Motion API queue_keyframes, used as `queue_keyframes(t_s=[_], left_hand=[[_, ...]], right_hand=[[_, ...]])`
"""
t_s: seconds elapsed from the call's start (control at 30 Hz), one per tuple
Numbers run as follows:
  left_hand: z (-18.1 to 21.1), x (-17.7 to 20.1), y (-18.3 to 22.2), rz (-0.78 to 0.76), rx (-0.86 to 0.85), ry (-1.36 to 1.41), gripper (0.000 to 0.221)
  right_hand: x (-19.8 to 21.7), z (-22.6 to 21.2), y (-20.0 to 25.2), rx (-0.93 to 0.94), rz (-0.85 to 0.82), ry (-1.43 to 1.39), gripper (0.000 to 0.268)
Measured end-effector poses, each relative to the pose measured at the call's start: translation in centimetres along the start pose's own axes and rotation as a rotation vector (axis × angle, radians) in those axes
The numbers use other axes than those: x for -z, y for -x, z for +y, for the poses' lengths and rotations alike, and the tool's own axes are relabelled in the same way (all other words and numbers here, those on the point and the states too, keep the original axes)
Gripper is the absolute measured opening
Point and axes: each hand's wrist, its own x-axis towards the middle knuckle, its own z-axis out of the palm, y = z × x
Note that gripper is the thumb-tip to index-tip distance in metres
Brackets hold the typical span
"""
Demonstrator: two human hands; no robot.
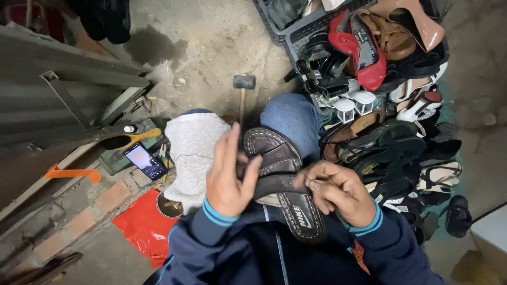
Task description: Repairing a brown sandal by trimming the sole with a knife and hammering parts together in a workshop.
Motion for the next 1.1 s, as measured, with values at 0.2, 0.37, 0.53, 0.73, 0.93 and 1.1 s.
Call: queue_keyframes(t_s=[0.2, 0.37, 0.53, 0.73, 0.93, 1.1], left_hand=[[-2.2, -0.5, -2.4, -0.225, 0.183, 0.007, 0.063], [-4.3, -0.3, -2.5, -0.404, 0.312, -0.049, 0.056], [-4.8, 1.5, -2.3, -0.468, 0.39, -0.07, 0.04], [-1.8, 3.7, -3.3, -0.624, 0.282, 0.0, 0.032], [-3.3, 2.6, -4.0, -0.871, 0.325, 0.082, 0.049], [-5.2, 2.0, -2.7, -1.059, 0.499, 0.619, 0.04]], right_hand=[[-0.2, -1.0, 0.2, -0.01, -0.041, 0.349, 0.026], [-0.5, -2.9, -0.2, -0.047, -0.07, 0.961, 0.043], [-1.0, -3.3, -0.8, 0.031, -0.072, 1.125, 0.041], [-0.8, -2.9, -1.2, 0.077, -0.089, 1.154, 0.044], [-0.6, -3.2, -1.6, 0.086, -0.171, 1.132, 0.047], [0.0, -1.4, -0.5, 0.14, -0.21, 1.151, 0.048]])
